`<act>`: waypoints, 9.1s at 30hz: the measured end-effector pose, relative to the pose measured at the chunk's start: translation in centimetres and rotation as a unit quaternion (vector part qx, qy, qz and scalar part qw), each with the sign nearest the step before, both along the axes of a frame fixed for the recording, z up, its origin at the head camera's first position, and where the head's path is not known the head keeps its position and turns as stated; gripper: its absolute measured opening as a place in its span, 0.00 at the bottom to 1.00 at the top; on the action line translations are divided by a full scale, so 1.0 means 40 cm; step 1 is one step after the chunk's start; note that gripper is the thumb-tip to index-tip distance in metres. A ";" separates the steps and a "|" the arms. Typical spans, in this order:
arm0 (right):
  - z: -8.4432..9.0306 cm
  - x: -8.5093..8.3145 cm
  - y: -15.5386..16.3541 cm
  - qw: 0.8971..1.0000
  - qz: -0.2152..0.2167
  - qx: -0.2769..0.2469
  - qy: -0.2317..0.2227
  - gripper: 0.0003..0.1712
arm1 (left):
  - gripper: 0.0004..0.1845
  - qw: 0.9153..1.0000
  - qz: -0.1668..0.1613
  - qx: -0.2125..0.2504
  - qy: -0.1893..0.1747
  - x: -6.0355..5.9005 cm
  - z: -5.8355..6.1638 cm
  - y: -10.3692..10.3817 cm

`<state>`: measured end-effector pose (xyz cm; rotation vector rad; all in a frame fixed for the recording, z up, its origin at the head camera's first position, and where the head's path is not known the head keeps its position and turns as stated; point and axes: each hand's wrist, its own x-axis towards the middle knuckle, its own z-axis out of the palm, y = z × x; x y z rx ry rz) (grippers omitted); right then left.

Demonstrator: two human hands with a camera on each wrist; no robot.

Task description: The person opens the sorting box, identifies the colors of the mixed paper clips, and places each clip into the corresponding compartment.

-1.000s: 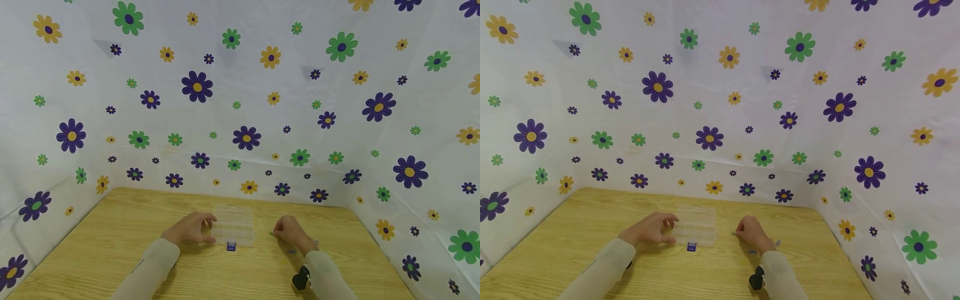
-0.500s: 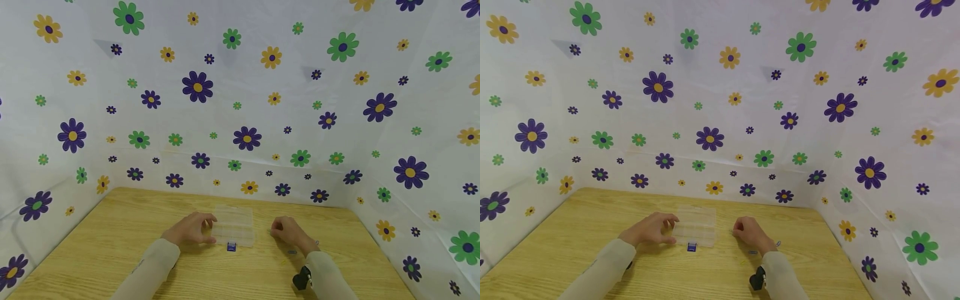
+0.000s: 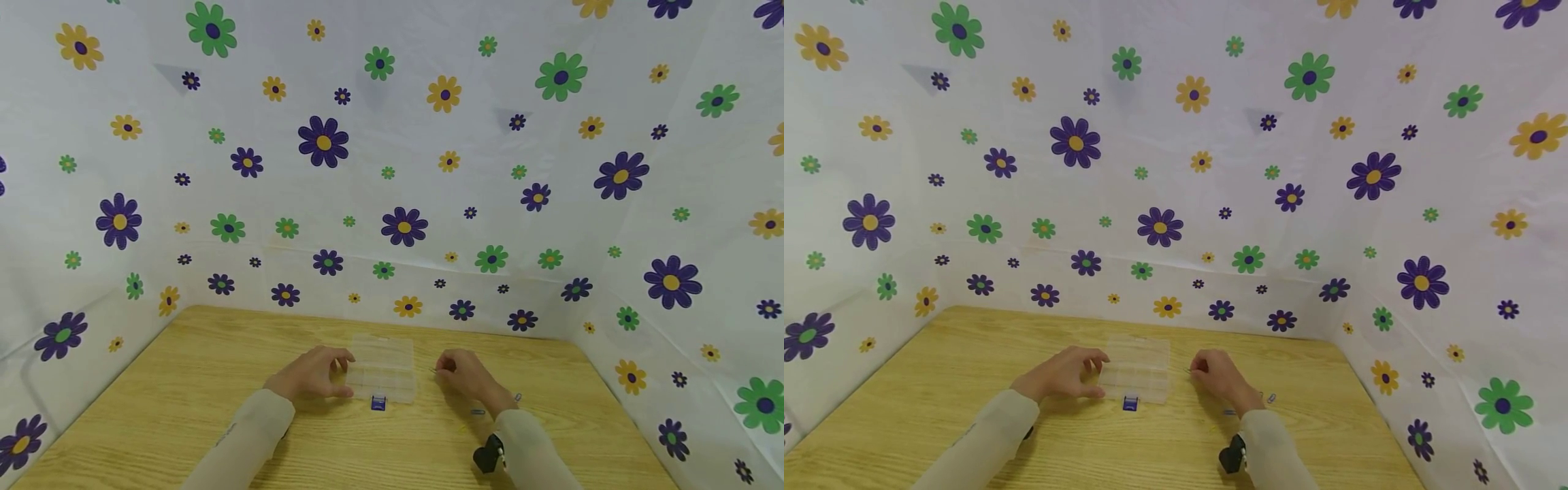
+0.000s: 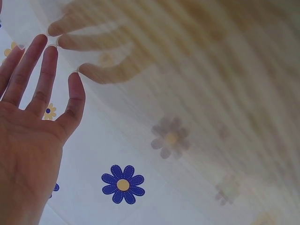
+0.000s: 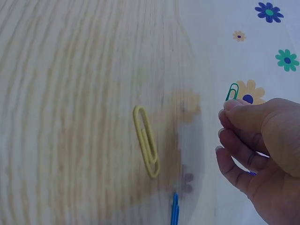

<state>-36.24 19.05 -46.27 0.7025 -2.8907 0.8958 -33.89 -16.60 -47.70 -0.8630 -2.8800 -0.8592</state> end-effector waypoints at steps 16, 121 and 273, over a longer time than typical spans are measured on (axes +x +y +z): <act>0.029 0.006 -0.069 0.991 0.063 0.017 0.113 0.06 | 0.36 1.000 -0.002 0.002 0.004 0.001 -0.002 0.000; 0.048 0.080 0.282 0.989 0.135 0.057 0.027 0.04 | 0.36 1.000 -0.009 0.000 0.004 0.009 0.005 -0.001; 0.062 0.025 -0.172 0.973 0.125 0.124 0.150 0.04 | 0.37 1.000 -0.007 0.003 0.001 0.009 -0.001 -0.005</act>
